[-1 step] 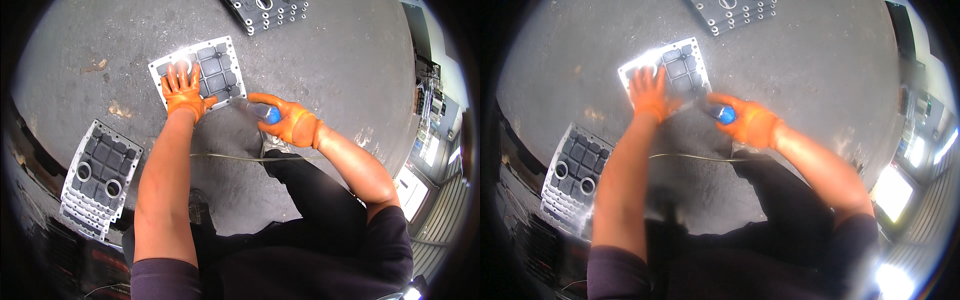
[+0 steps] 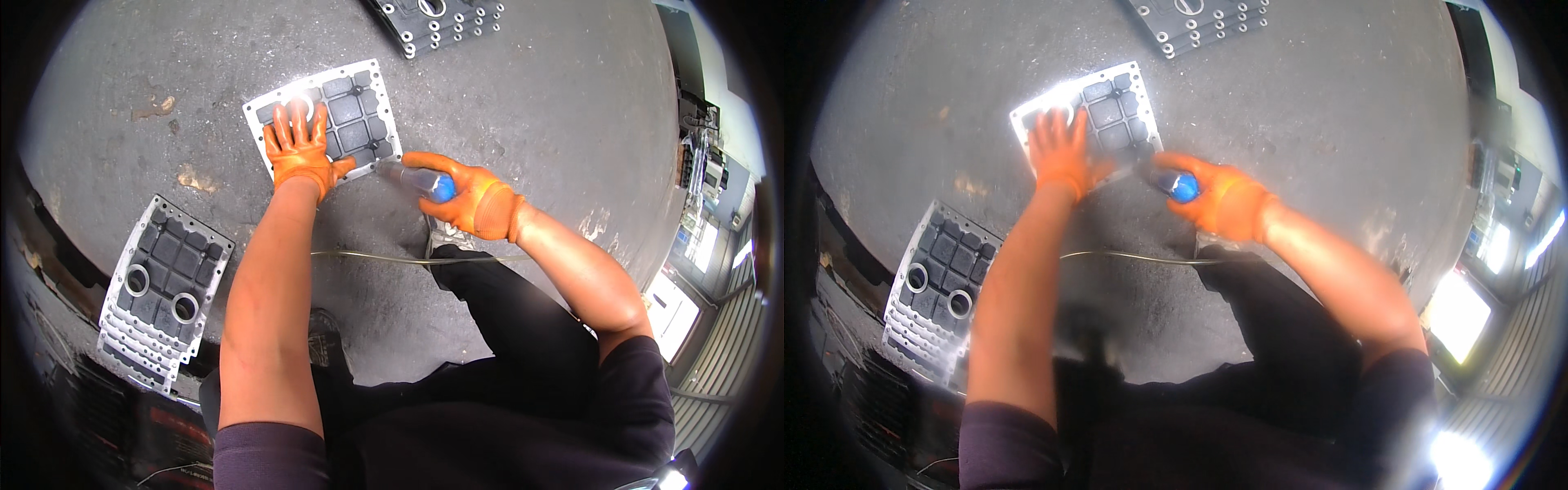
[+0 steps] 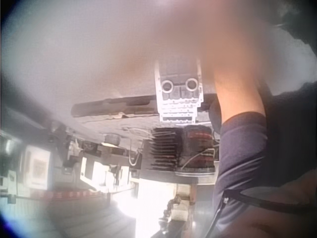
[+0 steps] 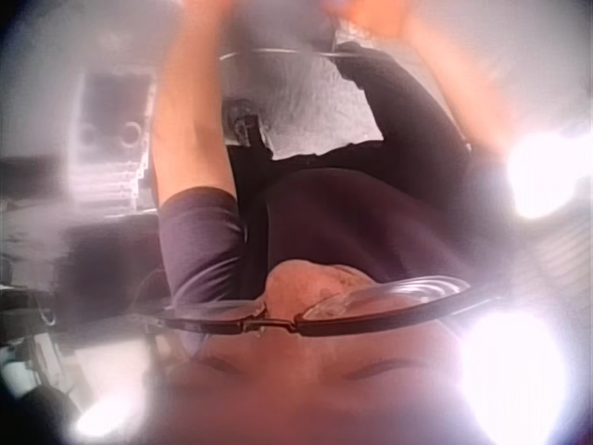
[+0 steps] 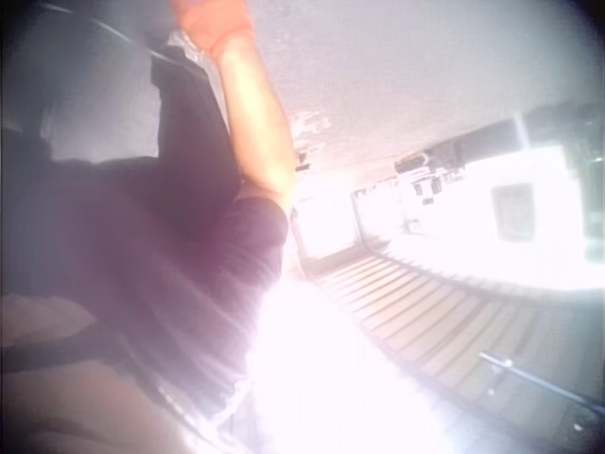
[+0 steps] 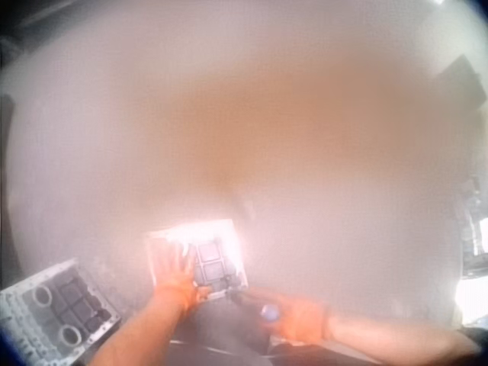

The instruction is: The person uses a pneumatic impact wrench to fasten bolts onto several rectangular metal plates laid on the floor. They systematically move from one plate to the next, tightening multiple bolts on each piece.

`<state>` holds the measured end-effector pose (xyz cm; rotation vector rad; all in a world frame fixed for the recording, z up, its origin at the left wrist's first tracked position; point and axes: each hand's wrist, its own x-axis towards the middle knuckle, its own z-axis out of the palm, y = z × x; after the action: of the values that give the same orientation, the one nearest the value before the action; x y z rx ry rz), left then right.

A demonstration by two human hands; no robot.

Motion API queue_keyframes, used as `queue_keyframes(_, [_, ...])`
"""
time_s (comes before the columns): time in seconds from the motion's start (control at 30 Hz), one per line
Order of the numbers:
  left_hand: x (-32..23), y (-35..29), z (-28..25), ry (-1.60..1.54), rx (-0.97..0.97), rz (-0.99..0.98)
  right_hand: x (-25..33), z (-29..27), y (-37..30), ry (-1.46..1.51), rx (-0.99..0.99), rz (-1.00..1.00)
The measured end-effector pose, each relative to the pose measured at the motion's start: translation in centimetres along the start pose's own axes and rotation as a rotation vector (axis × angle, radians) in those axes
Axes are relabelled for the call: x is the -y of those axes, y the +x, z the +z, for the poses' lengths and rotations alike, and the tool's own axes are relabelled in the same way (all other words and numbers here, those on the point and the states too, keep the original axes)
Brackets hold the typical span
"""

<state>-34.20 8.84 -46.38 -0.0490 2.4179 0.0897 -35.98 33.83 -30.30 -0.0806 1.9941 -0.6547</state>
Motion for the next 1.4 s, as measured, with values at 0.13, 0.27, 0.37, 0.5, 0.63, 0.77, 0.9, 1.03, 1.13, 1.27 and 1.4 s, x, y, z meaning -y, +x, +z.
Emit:
queue_keyframes(0.13, [0.0,-0.2,0.5,0.009,-0.076,0.018,-0.5,0.6,1.0,0.134,0.041,0.032])
queue_keyframes(0.27, [0.1,-0.3,0.4,-0.013,-0.067,0.021,-1.5,1.5,1.7,0.068,-0.002,-0.053])
queue_keyframes(0.37, [-0.1,-0.3,0.8,-0.014,-0.087,0.023,-0.8,1.8,1.7,-0.021,0.002,-0.093])
queue_keyframes(0.5, [-0.1,-0.4,0.6,-0.005,-0.070,0.020,3.1,1.2,2.2,-0.107,0.089,0.085])
queue_keyframes(0.63, [0.9,-0.8,0.1,-0.060,-0.084,0.045,3.2,1.5,2.2,-0.141,0.090,0.029])
queue_keyframes(0.77, [4.8,-1.6,1.5,-0.157,-0.172,0.221,2.8,2.4,1.0,0.027,0.114,0.092])
queue_keyframes(0.9, [8.8,-3.3,2.4,-0.081,-0.150,0.316,1.2,4.4,1.3,-0.037,-0.007,-0.130])
queue_keyframes(1.03, [9.7,-4.1,2.5,-0.044,-0.137,0.326,3.6,4.6,2.0,-0.029,0.044,-0.044])
queue_keyframes(1.13, [9.6,-4.2,2.8,-0.047,-0.154,0.331,3.3,4.7,2.2,0.043,0.102,-0.011])
queue_keyframes(1.27, [9.4,-3.9,3.3,-0.046,-0.171,0.328,4.0,5.6,2.5,-0.219,0.032,-0.185])
queue_keyframes(1.4, [9.1,-4.4,2.1,-0.010,-0.114,0.288,6.0,5.3,2.7,-0.303,0.104,-0.062])
